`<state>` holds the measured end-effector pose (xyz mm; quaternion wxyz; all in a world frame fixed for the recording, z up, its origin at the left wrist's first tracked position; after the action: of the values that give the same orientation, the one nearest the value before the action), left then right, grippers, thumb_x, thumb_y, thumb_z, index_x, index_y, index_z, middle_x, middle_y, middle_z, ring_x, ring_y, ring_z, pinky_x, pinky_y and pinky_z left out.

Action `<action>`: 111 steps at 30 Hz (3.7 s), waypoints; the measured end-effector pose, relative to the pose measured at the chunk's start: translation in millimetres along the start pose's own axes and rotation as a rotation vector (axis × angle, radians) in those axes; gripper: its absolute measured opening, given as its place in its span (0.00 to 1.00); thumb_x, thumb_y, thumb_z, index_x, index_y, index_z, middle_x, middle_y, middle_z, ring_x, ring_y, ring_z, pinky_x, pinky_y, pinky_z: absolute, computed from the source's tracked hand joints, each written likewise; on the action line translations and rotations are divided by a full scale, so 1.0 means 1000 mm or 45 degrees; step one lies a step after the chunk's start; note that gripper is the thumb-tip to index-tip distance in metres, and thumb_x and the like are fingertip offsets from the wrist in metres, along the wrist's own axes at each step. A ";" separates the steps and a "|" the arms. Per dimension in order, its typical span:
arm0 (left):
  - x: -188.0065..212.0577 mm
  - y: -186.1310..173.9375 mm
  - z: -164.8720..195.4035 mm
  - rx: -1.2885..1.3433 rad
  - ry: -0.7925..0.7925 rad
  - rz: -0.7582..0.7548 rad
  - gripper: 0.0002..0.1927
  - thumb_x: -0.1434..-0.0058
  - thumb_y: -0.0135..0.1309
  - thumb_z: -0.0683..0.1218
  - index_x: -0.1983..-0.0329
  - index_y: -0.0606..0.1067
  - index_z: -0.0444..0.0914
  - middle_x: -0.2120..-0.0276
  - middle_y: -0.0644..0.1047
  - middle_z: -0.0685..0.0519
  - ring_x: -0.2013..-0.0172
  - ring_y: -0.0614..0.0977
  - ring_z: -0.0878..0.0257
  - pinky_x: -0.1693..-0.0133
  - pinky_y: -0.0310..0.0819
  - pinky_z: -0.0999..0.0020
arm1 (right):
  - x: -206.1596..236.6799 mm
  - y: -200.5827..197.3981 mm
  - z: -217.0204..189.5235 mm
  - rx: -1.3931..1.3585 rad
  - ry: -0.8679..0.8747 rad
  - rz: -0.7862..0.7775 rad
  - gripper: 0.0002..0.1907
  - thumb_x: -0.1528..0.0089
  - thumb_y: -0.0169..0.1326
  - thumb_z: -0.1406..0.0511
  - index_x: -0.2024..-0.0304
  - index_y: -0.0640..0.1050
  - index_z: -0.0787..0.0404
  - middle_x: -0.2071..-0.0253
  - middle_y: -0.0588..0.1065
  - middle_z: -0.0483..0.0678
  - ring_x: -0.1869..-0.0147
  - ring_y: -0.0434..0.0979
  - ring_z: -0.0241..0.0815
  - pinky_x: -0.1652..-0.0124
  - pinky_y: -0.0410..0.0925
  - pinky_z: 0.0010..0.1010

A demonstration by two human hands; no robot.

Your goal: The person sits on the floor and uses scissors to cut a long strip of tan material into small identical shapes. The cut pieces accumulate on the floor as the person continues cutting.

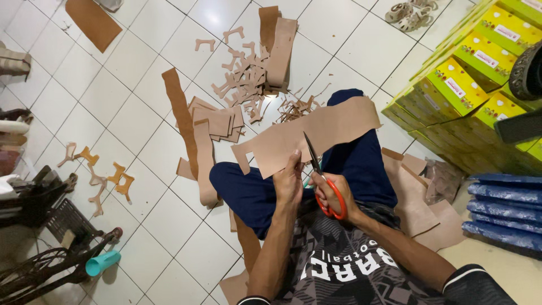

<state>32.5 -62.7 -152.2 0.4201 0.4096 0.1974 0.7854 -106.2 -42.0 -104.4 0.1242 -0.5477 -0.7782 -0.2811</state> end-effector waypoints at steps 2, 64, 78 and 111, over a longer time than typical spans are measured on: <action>0.000 -0.001 -0.003 0.021 0.023 -0.025 0.13 0.35 0.58 0.36 0.48 0.73 0.34 0.57 0.79 0.50 0.56 0.82 0.62 0.56 0.81 0.68 | -0.004 -0.003 0.002 0.053 -0.015 0.020 0.23 0.31 0.49 0.53 0.70 0.76 0.66 0.87 0.62 0.40 0.88 0.59 0.29 0.86 0.55 0.24; 0.004 0.148 0.121 -1.147 0.194 -0.660 0.27 0.36 0.60 0.43 0.33 0.71 0.38 0.54 0.79 0.45 0.55 0.85 0.58 0.58 0.87 0.68 | -0.025 -0.027 -0.066 0.507 -0.175 -0.035 0.26 0.38 0.56 0.48 0.74 0.78 0.65 0.84 0.67 0.40 0.82 0.63 0.30 0.82 0.57 0.26; 0.008 0.138 0.127 -1.133 0.273 -0.512 0.18 0.34 0.57 0.44 0.42 0.76 0.32 0.61 0.82 0.51 0.62 0.84 0.66 0.58 0.85 0.70 | -0.007 -0.018 -0.101 0.897 -0.495 -0.004 0.24 0.36 0.58 0.52 0.77 0.77 0.66 0.86 0.64 0.41 0.80 0.60 0.28 0.79 0.56 0.27; 0.023 0.082 0.081 -0.633 0.084 -0.375 0.21 0.36 0.61 0.43 0.43 0.75 0.27 0.56 0.81 0.46 0.57 0.84 0.62 0.53 0.84 0.68 | 0.005 -0.013 -0.050 0.193 0.071 -0.228 0.16 0.34 0.53 0.58 0.68 0.77 0.65 0.86 0.61 0.37 0.87 0.54 0.27 0.85 0.50 0.25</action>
<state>49.6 -93.1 -39.9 0.6104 0.2353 0.0700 0.7531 -125.4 -70.3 -64.8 0.1613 -0.4569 -0.8392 -0.2468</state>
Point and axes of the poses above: each hand's wrist, its own x-axis away from the middle knuckle, its own y-axis out of the palm, z = x × y, the point moved 8 cm from there along -x, towards the middle knuckle
